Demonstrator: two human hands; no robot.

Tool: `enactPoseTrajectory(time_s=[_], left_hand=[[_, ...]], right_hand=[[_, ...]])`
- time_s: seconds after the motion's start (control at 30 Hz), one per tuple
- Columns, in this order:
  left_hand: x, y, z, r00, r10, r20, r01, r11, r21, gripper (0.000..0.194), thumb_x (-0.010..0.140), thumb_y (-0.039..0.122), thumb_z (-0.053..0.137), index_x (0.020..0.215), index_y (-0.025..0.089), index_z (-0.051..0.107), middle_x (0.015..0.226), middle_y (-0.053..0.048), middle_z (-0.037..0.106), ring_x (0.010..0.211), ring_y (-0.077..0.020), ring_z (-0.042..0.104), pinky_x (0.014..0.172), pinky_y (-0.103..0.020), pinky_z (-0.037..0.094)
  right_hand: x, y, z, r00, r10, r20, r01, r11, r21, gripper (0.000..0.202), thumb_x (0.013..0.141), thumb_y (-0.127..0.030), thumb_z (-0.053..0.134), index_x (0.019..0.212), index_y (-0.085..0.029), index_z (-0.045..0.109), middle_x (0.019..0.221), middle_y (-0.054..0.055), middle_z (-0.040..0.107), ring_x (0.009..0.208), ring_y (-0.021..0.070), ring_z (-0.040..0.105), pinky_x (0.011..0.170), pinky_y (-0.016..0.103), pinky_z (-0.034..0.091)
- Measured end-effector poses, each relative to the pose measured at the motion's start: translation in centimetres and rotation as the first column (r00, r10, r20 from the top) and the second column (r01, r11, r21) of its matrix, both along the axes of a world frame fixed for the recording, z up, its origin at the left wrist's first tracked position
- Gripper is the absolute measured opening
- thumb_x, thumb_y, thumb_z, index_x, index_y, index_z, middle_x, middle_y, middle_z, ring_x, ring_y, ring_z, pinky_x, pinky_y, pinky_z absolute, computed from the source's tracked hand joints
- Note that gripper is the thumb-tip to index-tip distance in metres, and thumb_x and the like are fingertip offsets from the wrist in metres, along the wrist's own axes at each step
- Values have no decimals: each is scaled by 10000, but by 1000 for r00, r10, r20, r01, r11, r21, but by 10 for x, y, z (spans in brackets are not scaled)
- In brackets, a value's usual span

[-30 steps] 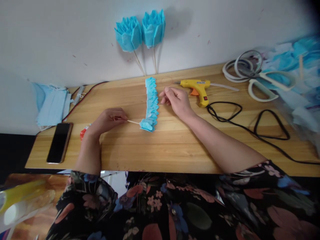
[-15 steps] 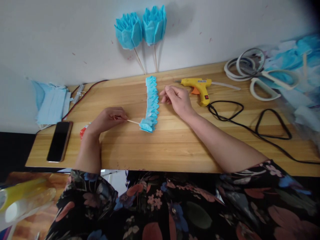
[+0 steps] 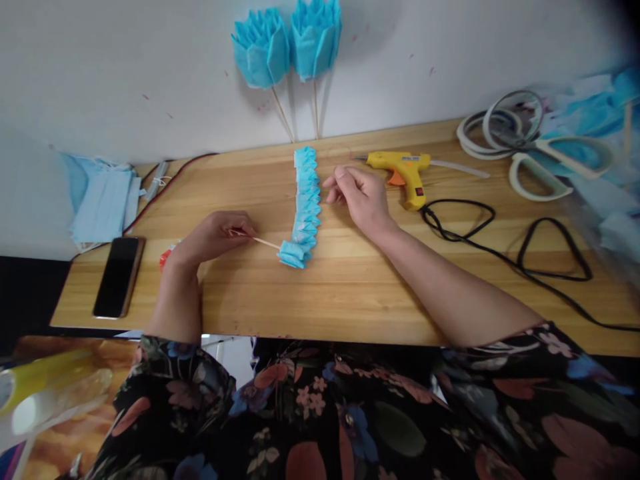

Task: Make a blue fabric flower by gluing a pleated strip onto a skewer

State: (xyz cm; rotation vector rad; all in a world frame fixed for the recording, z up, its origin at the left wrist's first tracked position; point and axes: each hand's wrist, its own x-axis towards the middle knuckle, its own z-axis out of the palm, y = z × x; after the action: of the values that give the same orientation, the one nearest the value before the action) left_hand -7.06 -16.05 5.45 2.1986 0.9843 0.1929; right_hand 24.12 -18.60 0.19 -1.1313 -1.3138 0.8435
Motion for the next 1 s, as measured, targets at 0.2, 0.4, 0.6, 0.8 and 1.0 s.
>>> enactPoseTrajectory(time_s=[0.2, 0.4, 0.6, 0.8, 1.0], left_hand=[[0, 0, -1, 1000, 16, 10, -16, 1000, -9, 195, 893, 351, 655, 810, 186, 714, 824, -33, 705, 752, -143, 638, 668, -225, 484], [-1, 0, -2, 999, 20, 39, -20, 1000, -4, 173, 886, 324, 659, 800, 184, 712, 792, -26, 690, 729, -128, 622, 656, -208, 461], [0, 0, -2, 998, 18, 60, -18, 1000, -9, 167, 880, 322, 663, 795, 187, 711, 793, -22, 687, 723, -126, 608, 661, -216, 454], [0, 0, -1, 999, 37, 32, -37, 999, -21, 171, 878, 335, 658, 800, 192, 711, 792, -24, 685, 729, -131, 615, 663, -216, 458], [-2, 2, -5, 998, 53, 35, -52, 998, -18, 212, 857, 386, 665, 777, 198, 723, 789, -28, 705, 741, -150, 632, 681, -226, 487]], right_hand=[[-1, -16, 14, 974, 182, 134, -191, 980, 60, 584, 990, -730, 460, 821, -256, 757, 725, 23, 729, 799, 206, 705, 883, 391, 539], [-4, -18, 18, 898, 291, 330, -362, 915, 177, 599, 1045, -672, 339, 883, -285, 767, 709, 7, 748, 900, 232, 706, 1040, 458, 434], [-7, -22, 20, 820, 326, 470, -465, 858, 218, 507, 1073, -545, 361, 832, -278, 719, 705, -17, 736, 777, 204, 651, 961, 430, 399], [-9, -20, 15, 773, 331, 541, -503, 840, 205, 478, 1088, -458, 341, 780, -251, 643, 732, -12, 732, 765, 193, 635, 890, 412, 386], [-10, -19, 10, 749, 240, 617, -463, 856, 230, 535, 1094, -516, 289, 755, -246, 602, 701, 7, 664, 767, 197, 611, 861, 402, 392]])
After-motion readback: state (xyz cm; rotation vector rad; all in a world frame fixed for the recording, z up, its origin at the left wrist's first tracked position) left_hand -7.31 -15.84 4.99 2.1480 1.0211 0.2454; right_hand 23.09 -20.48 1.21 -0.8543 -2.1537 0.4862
